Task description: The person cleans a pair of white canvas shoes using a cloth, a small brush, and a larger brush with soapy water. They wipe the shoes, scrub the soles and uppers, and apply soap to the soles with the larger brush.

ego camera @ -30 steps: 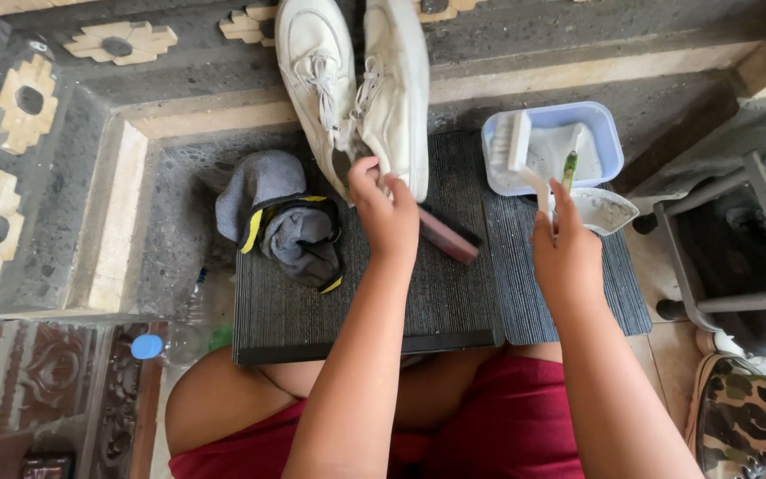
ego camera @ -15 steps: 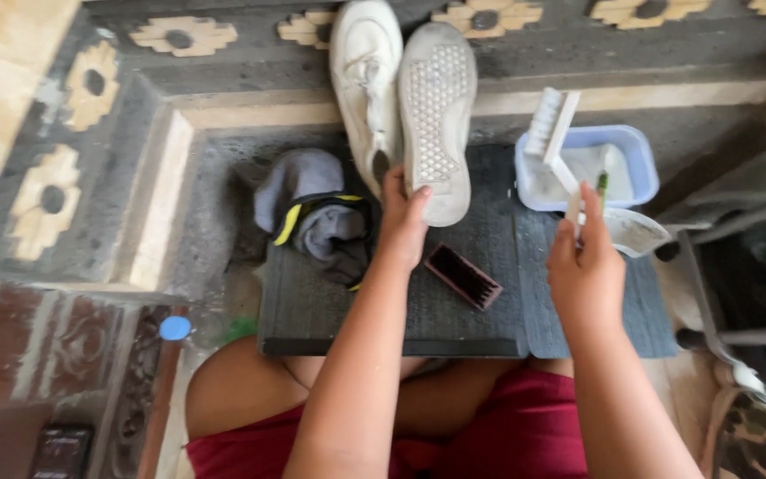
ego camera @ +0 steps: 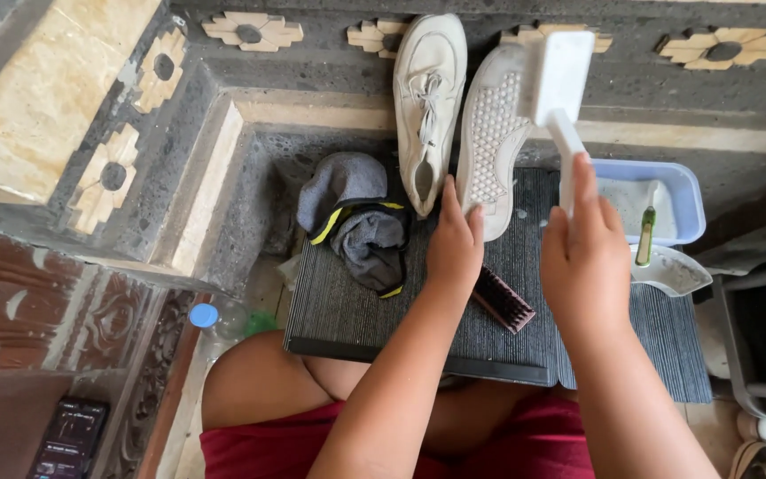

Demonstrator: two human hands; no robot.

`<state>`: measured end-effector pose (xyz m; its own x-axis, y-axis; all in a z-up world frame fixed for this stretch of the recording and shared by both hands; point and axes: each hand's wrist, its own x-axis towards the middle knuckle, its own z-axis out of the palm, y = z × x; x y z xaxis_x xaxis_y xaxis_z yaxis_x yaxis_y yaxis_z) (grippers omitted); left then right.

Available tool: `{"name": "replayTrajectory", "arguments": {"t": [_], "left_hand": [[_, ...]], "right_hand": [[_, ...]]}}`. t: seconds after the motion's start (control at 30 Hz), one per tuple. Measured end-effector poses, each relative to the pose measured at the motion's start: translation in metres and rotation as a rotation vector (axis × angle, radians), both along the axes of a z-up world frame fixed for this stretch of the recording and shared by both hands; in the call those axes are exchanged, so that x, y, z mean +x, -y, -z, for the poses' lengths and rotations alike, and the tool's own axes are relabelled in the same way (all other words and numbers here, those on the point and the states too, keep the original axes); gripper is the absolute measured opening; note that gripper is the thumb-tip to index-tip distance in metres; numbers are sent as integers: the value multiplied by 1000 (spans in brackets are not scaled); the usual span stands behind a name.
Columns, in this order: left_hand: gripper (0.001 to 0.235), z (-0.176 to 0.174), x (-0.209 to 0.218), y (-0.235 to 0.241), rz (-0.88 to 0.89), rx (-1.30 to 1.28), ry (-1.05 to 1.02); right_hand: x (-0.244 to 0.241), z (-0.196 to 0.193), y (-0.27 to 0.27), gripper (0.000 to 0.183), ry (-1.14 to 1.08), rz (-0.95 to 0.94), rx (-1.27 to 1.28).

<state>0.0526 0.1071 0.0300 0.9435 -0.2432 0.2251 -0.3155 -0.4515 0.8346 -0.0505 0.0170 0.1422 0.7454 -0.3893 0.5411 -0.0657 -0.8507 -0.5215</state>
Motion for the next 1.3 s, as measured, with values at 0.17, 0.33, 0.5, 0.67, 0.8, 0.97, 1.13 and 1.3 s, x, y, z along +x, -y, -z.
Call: {"name": "replayTrajectory", "arguments": {"t": [0.17,0.33,0.5,0.67,0.8,0.97,1.13,1.3], "left_hand": [[52,19,14,-17,195,-104,52],[56,24,23,-25,305,-117,23],[114,10,22,-29,338,-150,100],[119,33,25,-12,266,-63,185],[106,28,19,-15,254,-114,210],[100,21,16,-17,264,-85,252],[114,35,23,-9,212,-98,250],[120,41,23,0,119,-83,314]], "right_hand": [[29,-21,-13,52,-187,7,-47],[42,-22,-18,58,-428,-52,-68],[44,-31,-21,58,-402,-15,67],[40,-26,-8,57,-329,78,44],[48,-9,-1,55,-340,76,24],[53,-26,-9,55,-377,67,16],[57,-38,-8,56,-400,54,26],[51,-42,-5,54,-365,121,27]]}}
